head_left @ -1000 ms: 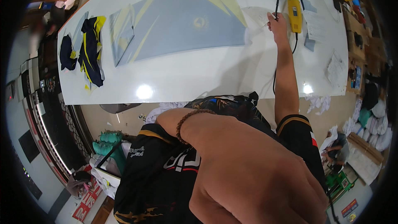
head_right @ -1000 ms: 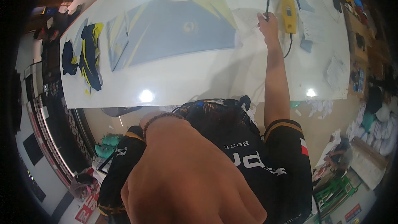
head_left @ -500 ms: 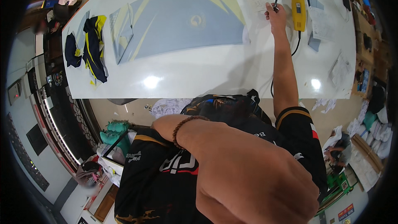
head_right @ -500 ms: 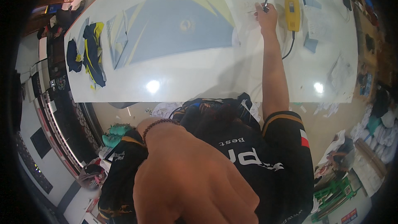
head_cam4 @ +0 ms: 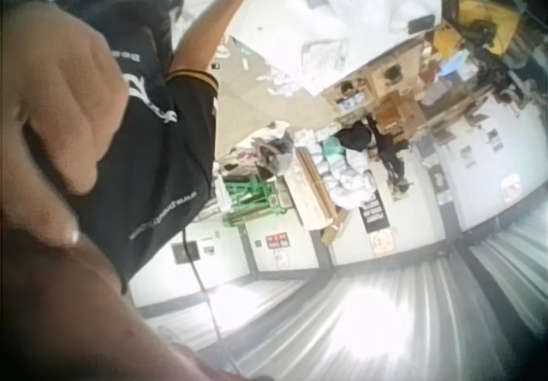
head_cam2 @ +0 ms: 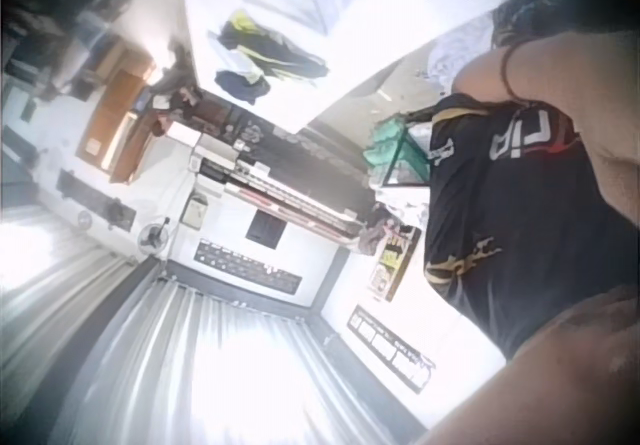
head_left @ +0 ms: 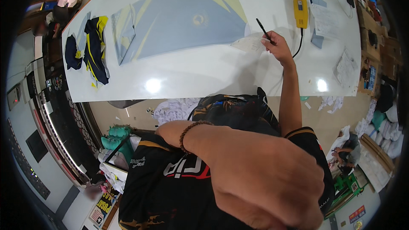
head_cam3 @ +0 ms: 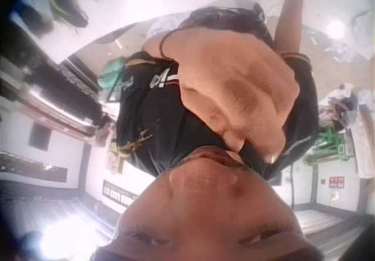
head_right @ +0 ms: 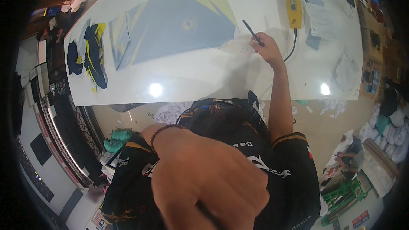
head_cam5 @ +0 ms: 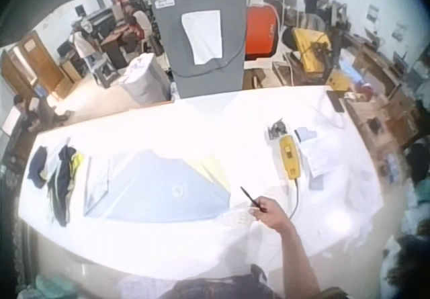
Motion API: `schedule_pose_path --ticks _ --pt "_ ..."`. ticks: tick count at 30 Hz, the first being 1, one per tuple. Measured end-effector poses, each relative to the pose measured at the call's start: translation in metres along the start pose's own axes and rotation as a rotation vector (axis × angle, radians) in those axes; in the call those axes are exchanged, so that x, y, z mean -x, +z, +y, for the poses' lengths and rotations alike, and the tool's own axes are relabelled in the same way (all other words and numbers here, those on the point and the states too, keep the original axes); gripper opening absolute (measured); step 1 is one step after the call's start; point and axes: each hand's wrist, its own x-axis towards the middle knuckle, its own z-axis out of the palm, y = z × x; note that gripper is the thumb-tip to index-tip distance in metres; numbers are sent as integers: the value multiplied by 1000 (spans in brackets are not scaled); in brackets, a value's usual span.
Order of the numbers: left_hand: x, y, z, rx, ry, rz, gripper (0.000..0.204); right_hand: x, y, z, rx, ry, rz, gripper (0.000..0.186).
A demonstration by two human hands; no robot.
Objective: The person marks a pattern on a large sheet of fabric using a pen and template, then uses a yellow electric fabric cutter to cut along the marked lines. The person repeatedly lifts and repositions the fabric and template to align and cut multiple sections.
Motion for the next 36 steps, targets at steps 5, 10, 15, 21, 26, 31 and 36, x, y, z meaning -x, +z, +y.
schedule_pose_path --ticks 5,10,15,21,26,31,36 --pt "-14 10 8 -124 80 -8 20 -18 -3 0 -19 44 215 22" --pt "-18 -11 21 -62 -211 -155 16 -81 -16 -14 -222 42 450 30" --pt "5 -57 17 -429 -527 -243 8 -146 -20 -22 -382 46 508 38" --pt "83 -118 31 -1170 -1217 -387 26 -230 -22 -30 -374 -12 482 46" --pt "139 -148 55 -1561 -1661 -347 37 -282 -25 -45 -133 -5 470 52" --pt "139 -172 66 -1636 -1606 -200 40 -316 -26 -51 368 -69 487 45" --pt "138 -192 66 -1634 -1587 -138 41 -311 -20 -65 723 -139 563 50"
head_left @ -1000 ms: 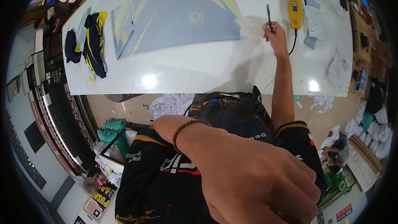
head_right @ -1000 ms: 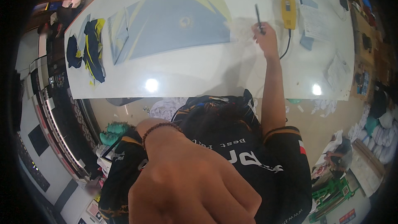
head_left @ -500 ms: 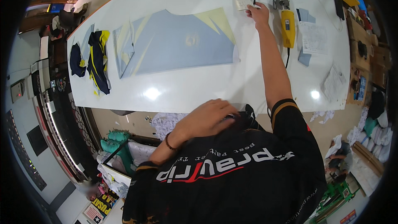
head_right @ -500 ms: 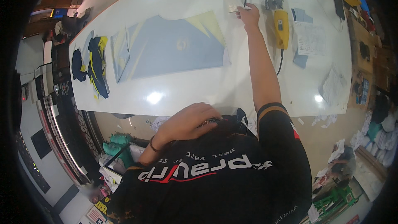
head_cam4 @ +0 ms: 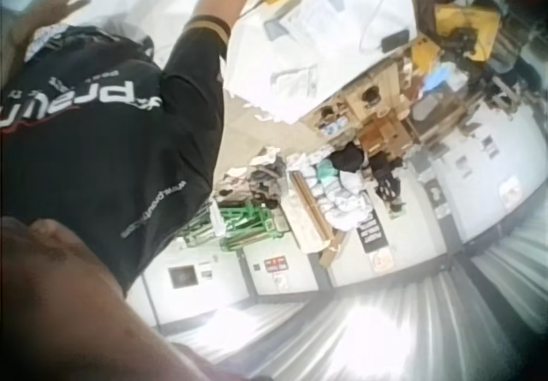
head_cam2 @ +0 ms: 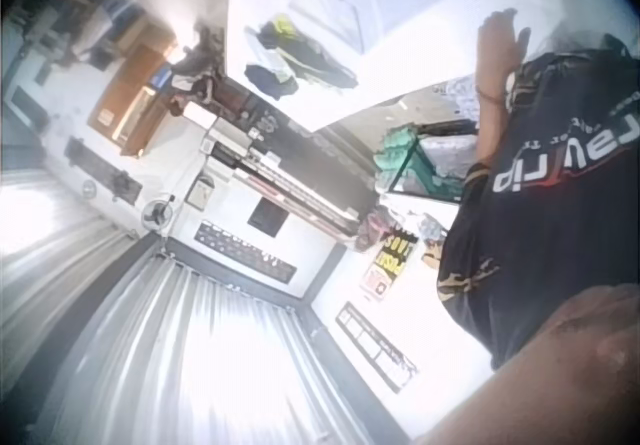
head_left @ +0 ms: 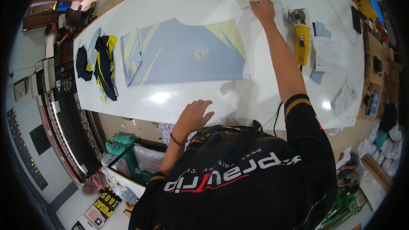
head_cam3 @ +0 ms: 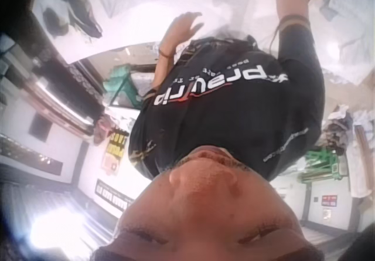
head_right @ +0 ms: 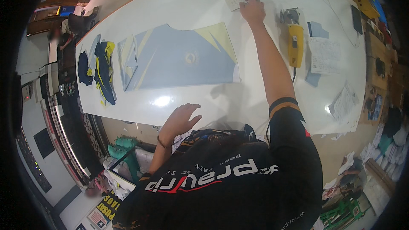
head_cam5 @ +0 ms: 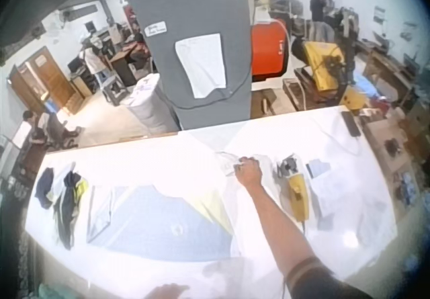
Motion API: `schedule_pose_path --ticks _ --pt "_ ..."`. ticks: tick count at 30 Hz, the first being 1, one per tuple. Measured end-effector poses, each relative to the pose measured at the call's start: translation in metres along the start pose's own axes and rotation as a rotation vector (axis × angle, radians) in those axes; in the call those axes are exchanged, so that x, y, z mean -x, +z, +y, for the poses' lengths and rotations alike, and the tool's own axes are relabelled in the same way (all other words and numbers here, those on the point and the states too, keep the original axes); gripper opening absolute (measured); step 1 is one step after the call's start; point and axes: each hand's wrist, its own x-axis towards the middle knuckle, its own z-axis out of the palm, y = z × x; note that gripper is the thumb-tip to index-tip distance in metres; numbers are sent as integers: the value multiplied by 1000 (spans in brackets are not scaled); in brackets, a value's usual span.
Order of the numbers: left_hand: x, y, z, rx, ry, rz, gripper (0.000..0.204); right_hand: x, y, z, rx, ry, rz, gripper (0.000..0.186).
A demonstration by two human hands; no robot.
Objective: The person marks a pattern on a large sheet of fabric using a pen and template, then uses a yellow electric fabric cutter to cut along the marked lines. The person repeatedly lifts and repositions the fabric and template to align and cut multiple sections.
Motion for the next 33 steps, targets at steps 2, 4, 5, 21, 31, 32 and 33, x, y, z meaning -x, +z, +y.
schedule_pose_path --ticks 2,4,5,21,31,32,33 --pt "2 3 -9 25 -7 20 42 18 -23 -14 205 -51 87 49" --pt "8 14 -27 46 -15 71 42 41 -49 4 108 -28 288 54" --pt "11 17 -36 58 -18 97 42 51 -65 21 212 20 400 59" --pt "16 7 -103 151 -126 145 38 101 -144 157 -341 539 -147 56" --pt "26 -16 -172 298 102 352 24 326 -151 84 -714 768 -62 63" --pt "18 -24 -181 281 147 378 24 357 -142 83 -707 766 -4 62" --pt "10 -34 -191 264 193 405 24 384 -134 78 -699 762 55 61"
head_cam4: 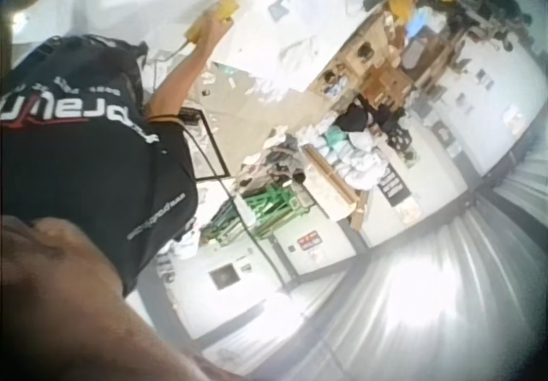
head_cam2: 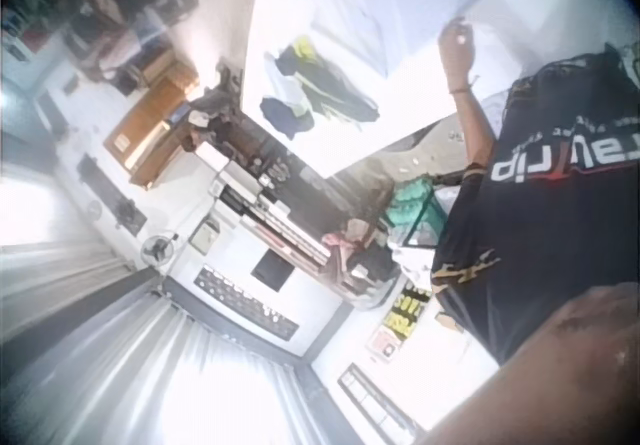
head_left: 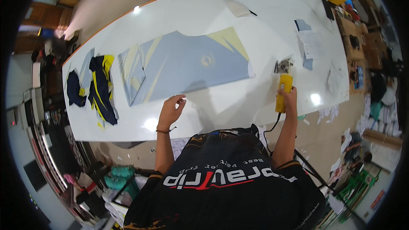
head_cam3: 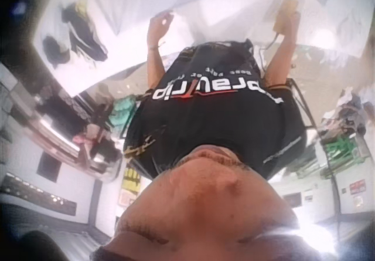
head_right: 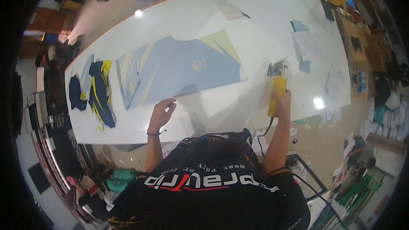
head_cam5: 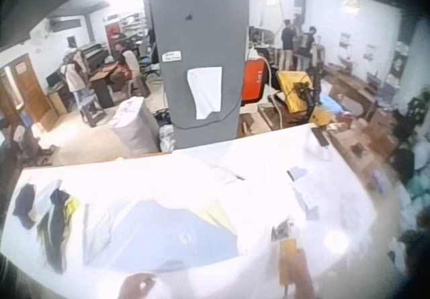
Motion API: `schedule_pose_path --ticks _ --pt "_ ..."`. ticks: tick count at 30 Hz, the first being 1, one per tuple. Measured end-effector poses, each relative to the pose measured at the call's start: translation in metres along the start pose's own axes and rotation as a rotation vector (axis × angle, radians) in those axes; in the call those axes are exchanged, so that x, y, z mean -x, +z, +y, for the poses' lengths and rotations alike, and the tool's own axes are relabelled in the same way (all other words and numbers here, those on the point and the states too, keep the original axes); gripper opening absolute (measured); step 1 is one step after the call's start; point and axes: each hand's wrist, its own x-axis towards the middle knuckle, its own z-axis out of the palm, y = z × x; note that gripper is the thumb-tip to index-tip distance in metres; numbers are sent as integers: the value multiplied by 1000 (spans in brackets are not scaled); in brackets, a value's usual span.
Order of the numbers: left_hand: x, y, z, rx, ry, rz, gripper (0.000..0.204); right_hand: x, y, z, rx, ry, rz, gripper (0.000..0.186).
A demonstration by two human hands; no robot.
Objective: The person marks a pattern on a large sheet of fabric using a pen and template, then uses a yellow electric fabric cutter to cut along the marked lines. The person repeatedly lifts and repositions the fabric and template to align and cut multiple sections.
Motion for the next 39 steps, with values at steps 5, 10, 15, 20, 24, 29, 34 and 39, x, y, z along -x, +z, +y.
schedule_pose_path --ticks 5,10,15,20,24,29,34,39 --pt "-68 -34 -44 -64 184 124 26 130 48 28 55 -15 40 72" --pt "-135 -37 -75 -195 359 147 42 228 116 44 150 33 98 82" --pt "-164 -28 -93 -298 421 171 55 276 171 40 352 -22 79 85" --pt "-175 -27 -106 -410 448 200 60 293 210 12 502 -24 87 83" --pt "-179 -19 -116 -458 469 207 63 283 222 13 490 2 105 80" --pt "-184 -11 -120 -437 487 205 65 265 229 -1 516 16 132 77" --pt "-185 -10 -122 -391 486 224 66 251 228 -10 559 52 125 75" --pt "-186 -10 -125 -317 509 248 64 240 229 -13 568 89 114 77"
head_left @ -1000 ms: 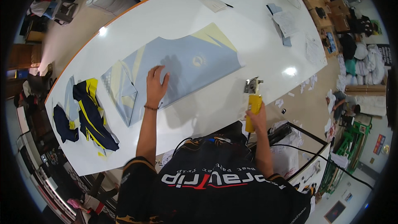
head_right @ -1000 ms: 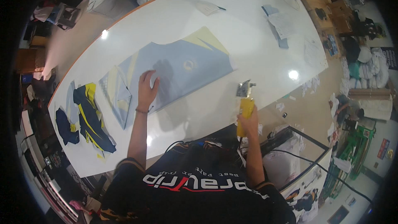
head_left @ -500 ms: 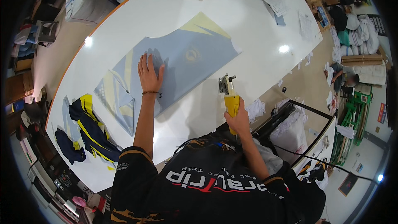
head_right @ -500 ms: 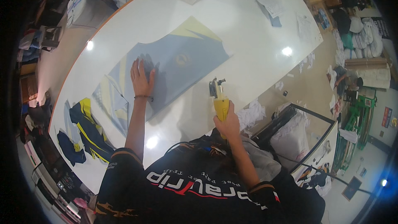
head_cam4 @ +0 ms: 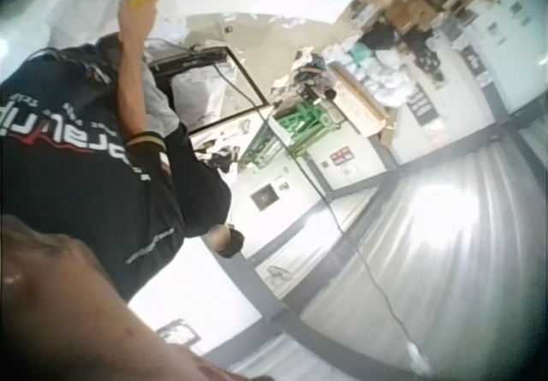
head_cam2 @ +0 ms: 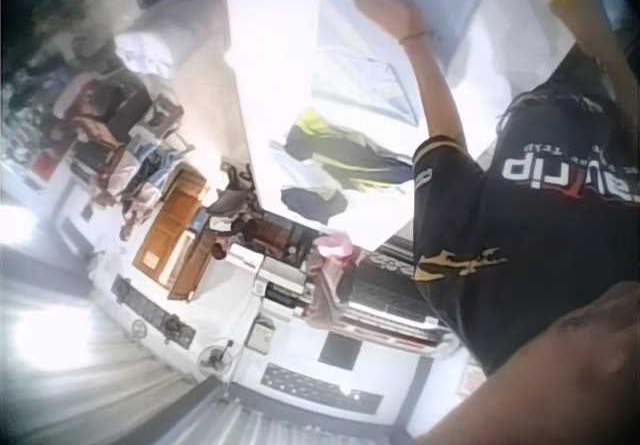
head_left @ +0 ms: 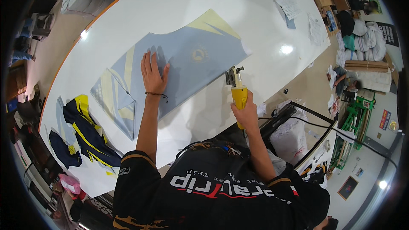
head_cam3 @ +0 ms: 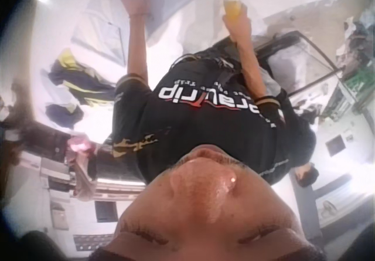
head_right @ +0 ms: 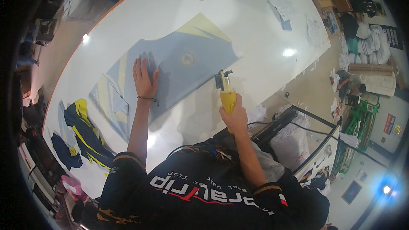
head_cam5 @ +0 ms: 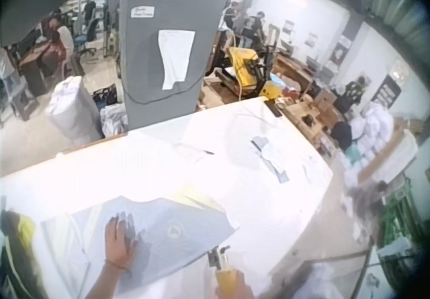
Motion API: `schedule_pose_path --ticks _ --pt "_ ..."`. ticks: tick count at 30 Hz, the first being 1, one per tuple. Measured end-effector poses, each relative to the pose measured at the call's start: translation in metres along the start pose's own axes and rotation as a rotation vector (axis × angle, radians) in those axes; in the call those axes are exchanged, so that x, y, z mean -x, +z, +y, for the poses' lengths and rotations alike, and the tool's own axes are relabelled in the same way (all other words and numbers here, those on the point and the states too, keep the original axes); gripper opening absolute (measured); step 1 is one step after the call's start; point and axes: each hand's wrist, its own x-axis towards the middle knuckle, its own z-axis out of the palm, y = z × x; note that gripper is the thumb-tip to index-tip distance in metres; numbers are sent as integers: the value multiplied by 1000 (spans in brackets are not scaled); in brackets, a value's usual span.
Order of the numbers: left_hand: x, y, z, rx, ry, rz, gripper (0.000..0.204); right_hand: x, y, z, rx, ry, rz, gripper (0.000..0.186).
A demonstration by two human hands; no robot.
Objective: The person marks a pattern on a large sheet of fabric using a pen and template, then uses a yellow electric fabric cutter to cut along the marked lines. The person repeatedly lifts and repositions the fabric and template to align and cut multiple sections.
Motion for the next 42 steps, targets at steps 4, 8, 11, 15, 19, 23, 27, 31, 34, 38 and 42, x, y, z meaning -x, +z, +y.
schedule_pose_path --ticks 4,8,11,15,19,23,27,31,34,38,42 --pt "-1 0 -1 14 -7 8 63 -7 1 -3 -9 3 -11 77" --pt "-5 -1 0 3 1 12 62 -7 -2 -14 -19 26 -22 77" --pt "-6 -1 0 13 6 32 60 -9 -2 -17 -36 25 -27 77" --pt "-4 -1 0 -4 11 29 59 -10 -1 -18 -30 31 -24 77" --pt "-5 -2 0 20 6 45 58 -12 0 -20 -19 0 -5 77" --pt "-6 -2 0 29 0 45 58 -14 1 -21 -30 -3 1 77" --pt "-5 -4 -1 34 -2 46 58 -14 3 -26 -43 -12 14 76" --pt "-5 -3 -2 62 -5 53 57 -16 6 -26 -54 -27 32 75" --pt "-5 -4 -2 77 -11 51 57 -17 9 -31 -66 -12 45 74" --pt "-4 -4 -4 82 -14 54 57 -17 10 -42 -76 1 57 72" --pt "-5 -5 -4 95 3 64 56 -20 15 -47 -79 7 86 71"
